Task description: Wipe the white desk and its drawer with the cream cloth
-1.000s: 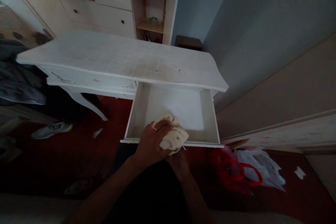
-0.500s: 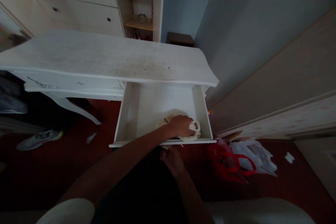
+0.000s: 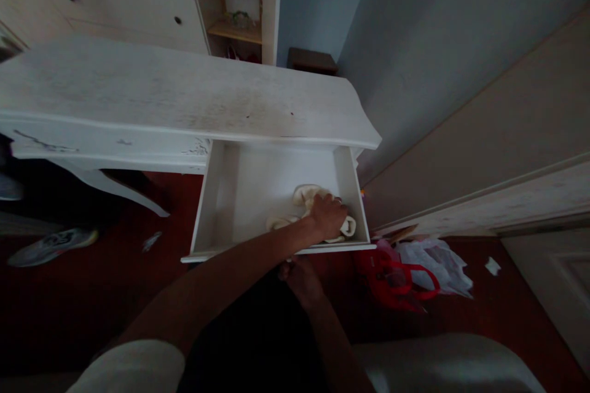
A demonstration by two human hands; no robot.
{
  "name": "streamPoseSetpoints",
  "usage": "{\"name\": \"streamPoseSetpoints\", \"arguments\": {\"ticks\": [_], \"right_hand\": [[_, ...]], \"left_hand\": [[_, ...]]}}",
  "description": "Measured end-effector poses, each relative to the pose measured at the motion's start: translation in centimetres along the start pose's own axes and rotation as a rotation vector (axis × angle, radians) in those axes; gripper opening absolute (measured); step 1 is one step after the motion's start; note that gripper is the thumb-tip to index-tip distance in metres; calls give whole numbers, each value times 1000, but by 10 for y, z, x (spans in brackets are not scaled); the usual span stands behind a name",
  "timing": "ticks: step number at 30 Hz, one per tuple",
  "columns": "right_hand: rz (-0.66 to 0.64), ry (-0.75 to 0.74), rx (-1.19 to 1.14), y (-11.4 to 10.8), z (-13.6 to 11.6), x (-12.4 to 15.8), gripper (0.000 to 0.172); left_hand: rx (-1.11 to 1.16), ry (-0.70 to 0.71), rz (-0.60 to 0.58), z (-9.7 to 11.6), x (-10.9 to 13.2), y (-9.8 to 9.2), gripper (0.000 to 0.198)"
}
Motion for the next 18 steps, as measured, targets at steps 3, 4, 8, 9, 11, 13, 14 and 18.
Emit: {"name": "streamPoseSetpoints", "arguments": {"ticks": [3, 4, 8, 9, 11, 13, 14, 18], "right_hand": [[16, 15, -13, -2, 0, 0, 22], [22, 14, -15, -3, -1, 0, 23], [37, 24, -28, -5, 0, -1, 25], [39, 24, -35, -6, 1, -1, 26], [33, 22, -48, -7, 1, -2, 26], [15, 17, -54, -8, 2, -2, 26], [4, 16, -51, -9, 2, -2, 26], [-20, 27, -39, -11, 0, -2, 26]], "left_hand": [[-1, 37, 8, -10, 11, 3, 37], [4, 39, -1, -15, 17, 3, 37], [-11, 23, -52, -39, 48, 0, 33], [-22, 13, -57, -47, 59, -1, 32], [-31, -29, -72, -63, 81, -2, 31], [-38, -83, -92, -78, 104, -2, 32], [-46, -110, -108, -86, 115, -1, 35], [-20, -240, -169, -112, 155, 4, 55]]}}
Point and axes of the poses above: each hand's wrist, its own x-axis away from the middle knuckle, its own y-axis out of the palm, z = x × y, the point moved 1 cm from there along -x, towards the middle knuckle, and after that the axes turned 8 degrees about -x, right-handed, at the moved point
